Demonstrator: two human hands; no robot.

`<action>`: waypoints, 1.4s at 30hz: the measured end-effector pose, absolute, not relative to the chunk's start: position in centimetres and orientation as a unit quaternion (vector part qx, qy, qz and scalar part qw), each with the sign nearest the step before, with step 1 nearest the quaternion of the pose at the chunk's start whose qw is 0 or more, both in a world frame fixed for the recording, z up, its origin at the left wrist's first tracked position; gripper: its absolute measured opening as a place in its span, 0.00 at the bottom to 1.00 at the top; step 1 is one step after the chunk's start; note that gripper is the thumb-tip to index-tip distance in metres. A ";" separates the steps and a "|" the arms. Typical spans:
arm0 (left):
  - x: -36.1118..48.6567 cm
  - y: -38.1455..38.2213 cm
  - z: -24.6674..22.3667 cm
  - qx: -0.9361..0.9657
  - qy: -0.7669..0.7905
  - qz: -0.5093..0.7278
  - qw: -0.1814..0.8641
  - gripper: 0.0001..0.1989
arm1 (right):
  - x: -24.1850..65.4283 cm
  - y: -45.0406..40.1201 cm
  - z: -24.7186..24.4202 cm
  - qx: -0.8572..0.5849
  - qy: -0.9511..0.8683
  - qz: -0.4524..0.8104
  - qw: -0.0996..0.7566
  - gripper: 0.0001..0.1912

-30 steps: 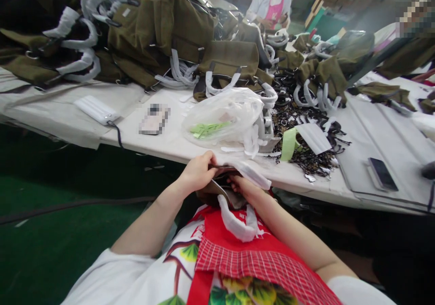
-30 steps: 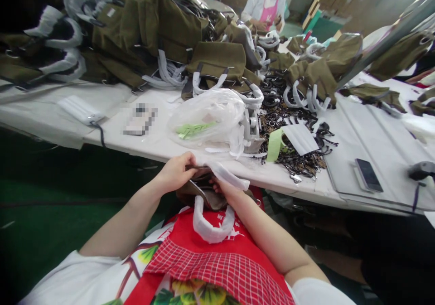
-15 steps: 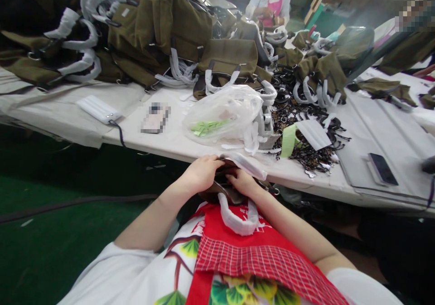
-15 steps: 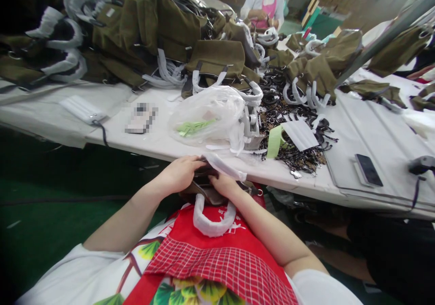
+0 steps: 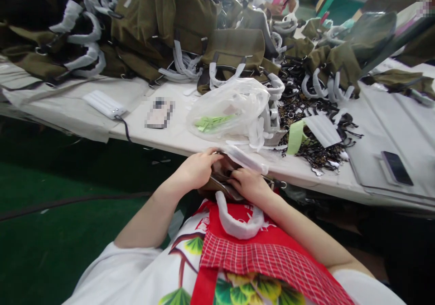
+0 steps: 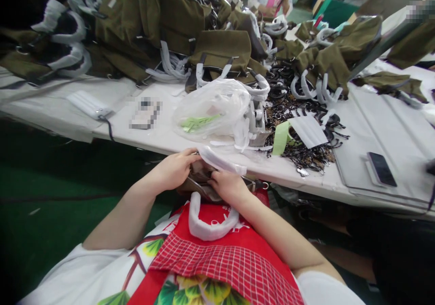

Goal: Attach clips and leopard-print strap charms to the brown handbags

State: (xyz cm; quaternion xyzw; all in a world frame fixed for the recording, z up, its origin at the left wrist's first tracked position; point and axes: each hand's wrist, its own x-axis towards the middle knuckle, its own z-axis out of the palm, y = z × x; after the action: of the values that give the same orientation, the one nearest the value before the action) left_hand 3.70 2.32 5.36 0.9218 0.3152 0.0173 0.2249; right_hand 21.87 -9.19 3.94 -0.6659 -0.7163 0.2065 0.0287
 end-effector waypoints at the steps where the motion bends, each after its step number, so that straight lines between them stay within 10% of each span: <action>1: 3.1 2.6 5.5 0.916 0.328 0.032 0.227 0.28 | 21.8 -9.8 4.9 -0.659 -0.726 0.194 0.031 0.11; 24: 3.1 6.5 -0.6 0.871 0.335 0.092 0.347 0.30 | 26.9 -10.0 4.5 -0.694 -0.679 0.084 0.223 0.13; 42: 5.8 4.6 2.7 0.917 0.352 0.087 0.163 0.19 | 30.4 -11.8 2.3 -0.675 -0.627 0.160 0.356 0.06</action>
State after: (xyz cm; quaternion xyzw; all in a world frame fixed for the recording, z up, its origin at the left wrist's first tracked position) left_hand 5.85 4.62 2.66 0.9175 0.3521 0.0870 0.1634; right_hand 30.39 -11.77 2.28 -0.6745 -0.6268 0.1596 0.3559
